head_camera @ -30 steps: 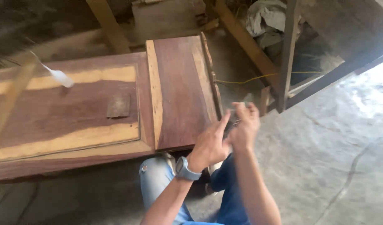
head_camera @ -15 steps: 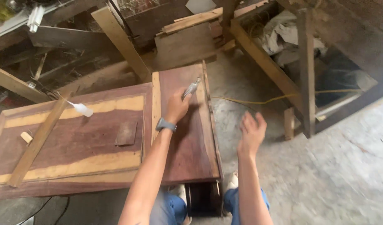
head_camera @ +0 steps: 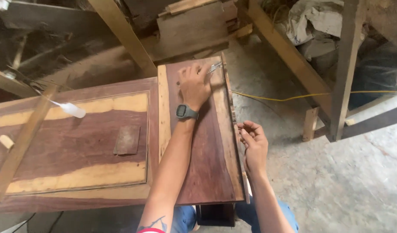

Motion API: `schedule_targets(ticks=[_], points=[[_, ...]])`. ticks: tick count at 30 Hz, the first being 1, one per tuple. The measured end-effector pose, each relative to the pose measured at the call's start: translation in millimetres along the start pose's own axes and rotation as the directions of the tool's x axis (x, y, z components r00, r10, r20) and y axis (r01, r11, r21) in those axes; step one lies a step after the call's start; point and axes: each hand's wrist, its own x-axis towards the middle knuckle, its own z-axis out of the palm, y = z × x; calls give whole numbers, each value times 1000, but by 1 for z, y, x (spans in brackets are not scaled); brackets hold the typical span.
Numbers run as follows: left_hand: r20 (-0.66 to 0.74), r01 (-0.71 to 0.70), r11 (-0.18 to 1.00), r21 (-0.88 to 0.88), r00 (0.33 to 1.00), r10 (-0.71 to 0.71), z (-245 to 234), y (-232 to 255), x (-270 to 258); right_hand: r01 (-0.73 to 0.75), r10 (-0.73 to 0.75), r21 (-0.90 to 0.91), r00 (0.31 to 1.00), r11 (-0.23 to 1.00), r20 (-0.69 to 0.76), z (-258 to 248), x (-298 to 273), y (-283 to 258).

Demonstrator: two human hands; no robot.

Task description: The person uses a hand plane to smooth the edges of a wooden board placed on a workbench. They repeatedly push the tool along the wood's edge and occasionally wipe the surface with their hand.

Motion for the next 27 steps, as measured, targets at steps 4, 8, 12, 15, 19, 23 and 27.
schedule_targets(ticks=[4,8,12,15,19,23,27], points=[[-14,-13,1000,-25,1000,13,11,0,-7,48,-47,-45,999,998,7,2,-7,-8],[47,-1,1000,-29,999,2,20,-8,-13,-7,5,-59,1000,998,-30,1,-9,-9],[60,5,999,-52,998,-2,22,-9,-13,-10,9,-56,1000,998,-19,-1,-6,-9],[90,2,997,-71,996,4,20,-7,-16,-19,17,-52,1000,998,-25,-1,-6,-10],[135,-56,985,-164,988,79,0,-3,-21,40,-39,-82,999,996,7,-6,3,2],[165,-8,972,-235,985,48,-41,8,-12,42,-42,-22,999,999,15,-8,4,5],[116,-36,984,-175,992,57,-16,6,-9,17,-17,33,1000,999,-6,-7,1,5]])
